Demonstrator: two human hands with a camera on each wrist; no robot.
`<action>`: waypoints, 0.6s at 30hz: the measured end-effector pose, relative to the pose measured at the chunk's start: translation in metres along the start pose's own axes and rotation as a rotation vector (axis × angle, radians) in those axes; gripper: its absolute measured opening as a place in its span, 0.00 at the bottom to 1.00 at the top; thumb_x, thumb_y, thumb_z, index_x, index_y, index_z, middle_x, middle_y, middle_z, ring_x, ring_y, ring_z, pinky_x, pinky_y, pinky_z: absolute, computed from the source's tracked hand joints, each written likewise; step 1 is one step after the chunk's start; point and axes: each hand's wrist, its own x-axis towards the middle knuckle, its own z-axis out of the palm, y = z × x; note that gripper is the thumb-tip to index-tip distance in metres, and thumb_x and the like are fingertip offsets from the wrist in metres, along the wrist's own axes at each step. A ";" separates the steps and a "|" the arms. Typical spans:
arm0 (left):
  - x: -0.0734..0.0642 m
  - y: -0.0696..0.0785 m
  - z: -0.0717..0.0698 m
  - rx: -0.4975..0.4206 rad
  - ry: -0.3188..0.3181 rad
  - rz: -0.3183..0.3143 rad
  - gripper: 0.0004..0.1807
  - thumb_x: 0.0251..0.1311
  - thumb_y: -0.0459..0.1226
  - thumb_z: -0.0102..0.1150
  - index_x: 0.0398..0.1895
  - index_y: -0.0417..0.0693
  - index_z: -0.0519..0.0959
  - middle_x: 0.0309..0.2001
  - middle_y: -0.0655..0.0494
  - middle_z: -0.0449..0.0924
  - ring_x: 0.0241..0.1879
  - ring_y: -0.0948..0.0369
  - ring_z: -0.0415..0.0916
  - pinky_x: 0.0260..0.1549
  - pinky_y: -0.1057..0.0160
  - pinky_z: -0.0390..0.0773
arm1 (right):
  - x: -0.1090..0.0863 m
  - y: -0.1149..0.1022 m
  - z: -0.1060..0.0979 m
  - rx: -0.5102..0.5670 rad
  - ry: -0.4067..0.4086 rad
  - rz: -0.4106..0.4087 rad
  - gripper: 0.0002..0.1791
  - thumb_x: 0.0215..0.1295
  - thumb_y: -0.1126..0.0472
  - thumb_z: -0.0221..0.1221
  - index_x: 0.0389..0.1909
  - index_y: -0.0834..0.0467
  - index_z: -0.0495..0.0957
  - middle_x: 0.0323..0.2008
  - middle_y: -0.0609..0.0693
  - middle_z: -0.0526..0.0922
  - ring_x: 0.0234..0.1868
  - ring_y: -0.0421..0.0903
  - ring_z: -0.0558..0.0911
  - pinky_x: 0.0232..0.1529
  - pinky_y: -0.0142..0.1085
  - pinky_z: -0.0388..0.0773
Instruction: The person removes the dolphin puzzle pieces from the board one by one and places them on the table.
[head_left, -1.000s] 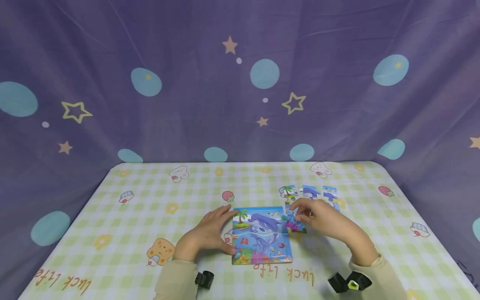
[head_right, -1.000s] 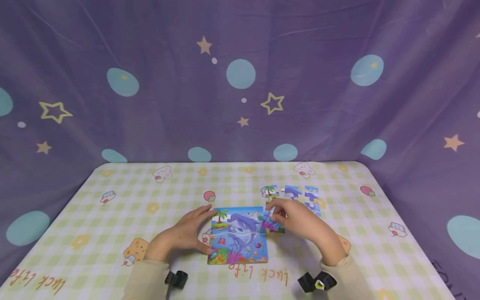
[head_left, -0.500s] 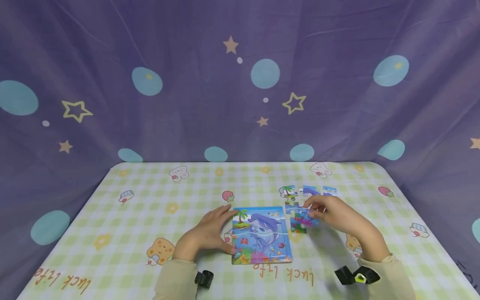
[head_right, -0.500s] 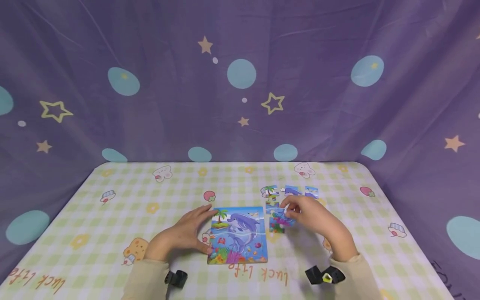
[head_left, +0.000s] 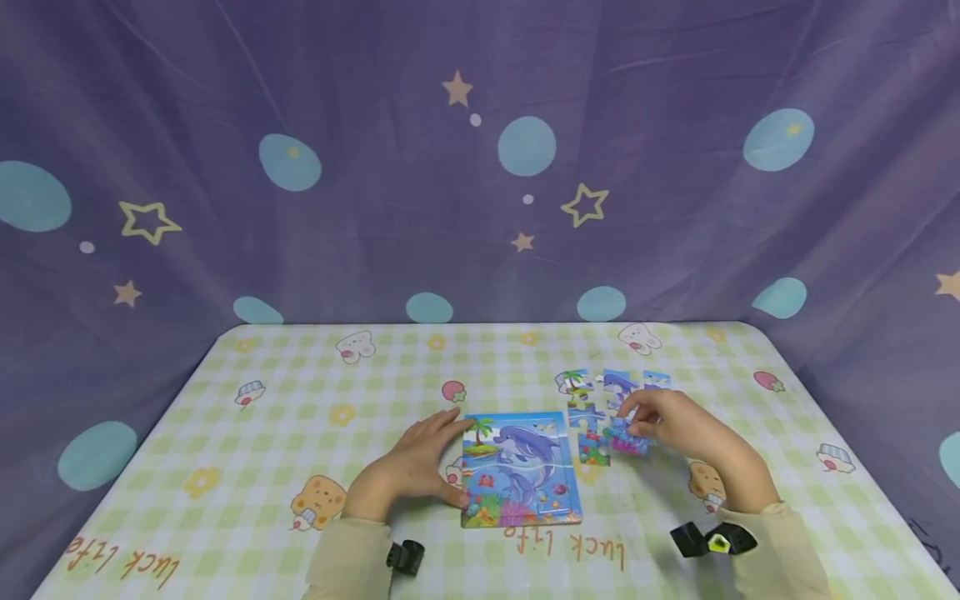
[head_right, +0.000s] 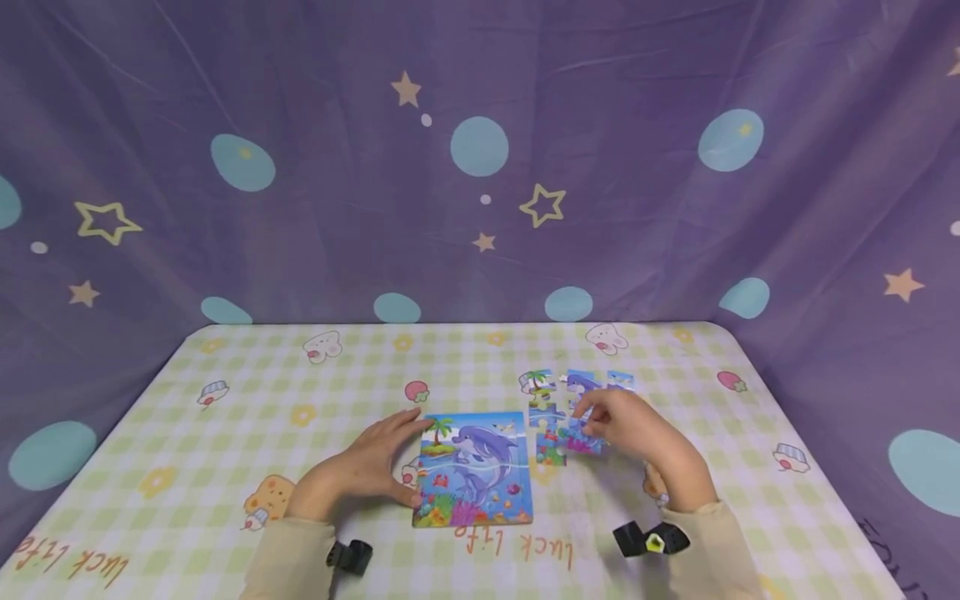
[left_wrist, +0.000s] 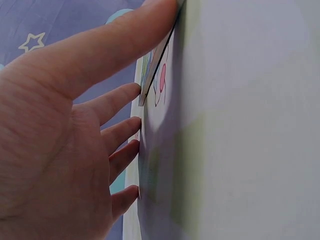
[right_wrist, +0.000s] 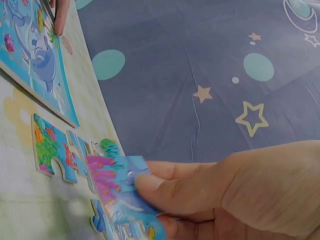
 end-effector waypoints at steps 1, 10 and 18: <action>0.000 0.000 0.000 -0.001 0.000 0.000 0.61 0.33 0.51 0.83 0.74 0.45 0.62 0.77 0.42 0.50 0.75 0.41 0.45 0.72 0.39 0.43 | 0.000 0.001 0.000 0.004 -0.010 0.010 0.06 0.63 0.70 0.63 0.41 0.60 0.82 0.29 0.45 0.82 0.30 0.40 0.80 0.31 0.36 0.79; 0.000 0.000 0.001 -0.004 -0.001 -0.011 0.61 0.33 0.50 0.83 0.74 0.46 0.62 0.77 0.43 0.50 0.75 0.42 0.45 0.72 0.40 0.42 | 0.000 0.014 0.005 0.032 -0.052 0.059 0.06 0.62 0.70 0.64 0.39 0.60 0.82 0.27 0.45 0.81 0.27 0.40 0.76 0.28 0.33 0.74; 0.000 0.000 0.001 -0.002 0.001 -0.009 0.60 0.33 0.50 0.83 0.74 0.46 0.63 0.77 0.43 0.50 0.75 0.41 0.45 0.72 0.40 0.43 | 0.003 0.026 0.010 0.031 -0.056 0.077 0.05 0.62 0.71 0.64 0.37 0.60 0.82 0.26 0.45 0.78 0.27 0.40 0.72 0.28 0.32 0.73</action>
